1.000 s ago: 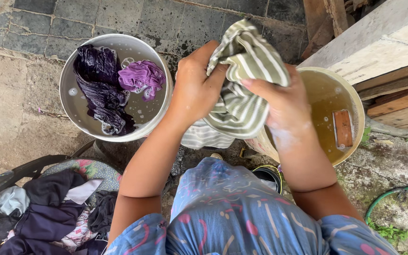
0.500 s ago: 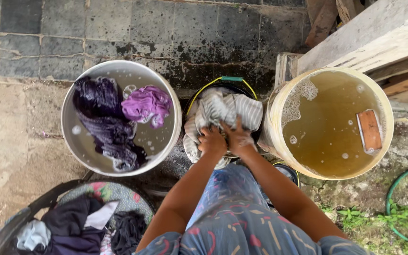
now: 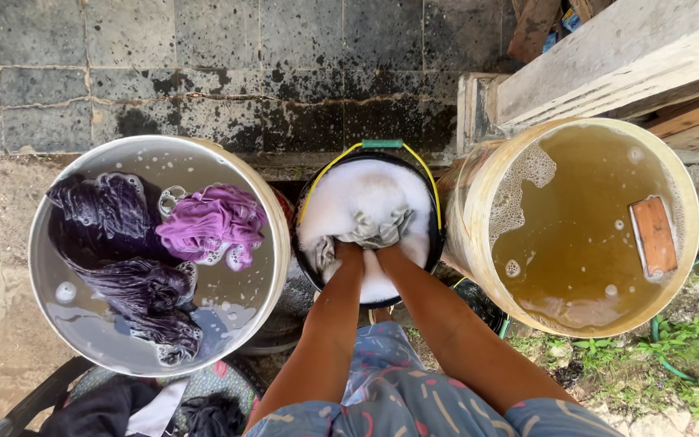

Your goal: The person takes clothes from a basket and washes them by hand in a bucket of soapy water, scrubbing them against each other and using a small brush before placing them into another bucket.

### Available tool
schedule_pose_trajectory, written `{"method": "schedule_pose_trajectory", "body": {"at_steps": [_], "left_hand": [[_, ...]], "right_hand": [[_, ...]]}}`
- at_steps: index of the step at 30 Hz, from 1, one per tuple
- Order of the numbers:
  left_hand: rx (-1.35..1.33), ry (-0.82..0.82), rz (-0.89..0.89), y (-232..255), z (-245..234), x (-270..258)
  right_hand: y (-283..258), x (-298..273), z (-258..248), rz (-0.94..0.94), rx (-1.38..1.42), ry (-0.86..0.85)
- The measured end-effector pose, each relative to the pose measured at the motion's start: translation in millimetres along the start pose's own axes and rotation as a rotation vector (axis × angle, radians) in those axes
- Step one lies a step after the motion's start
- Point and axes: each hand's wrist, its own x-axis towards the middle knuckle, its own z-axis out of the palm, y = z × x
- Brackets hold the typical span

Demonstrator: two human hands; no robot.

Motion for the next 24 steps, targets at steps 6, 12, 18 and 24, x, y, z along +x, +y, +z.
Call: {"method": "schedule_pose_trajectory", "body": {"at_steps": [6,12,18,24], "left_hand": [[0.058,0.083,0.117,-3,-14,2],[0.108,0.238,0.378,-22,-21,-35],[-0.44,0.493,0.668,-6,-139,-137],[-0.966,0.343,0.735,5,-196,-225]], "right_hand": [[20,-24,-7,-0.089,0.235,0.017],[-21,-141,-95,-0.283,0.467,0.067],[-110,-293,-184,-0.459,0.739,-0.03],[-130,-315,-175,-0.544,-0.143,0.218]]}}
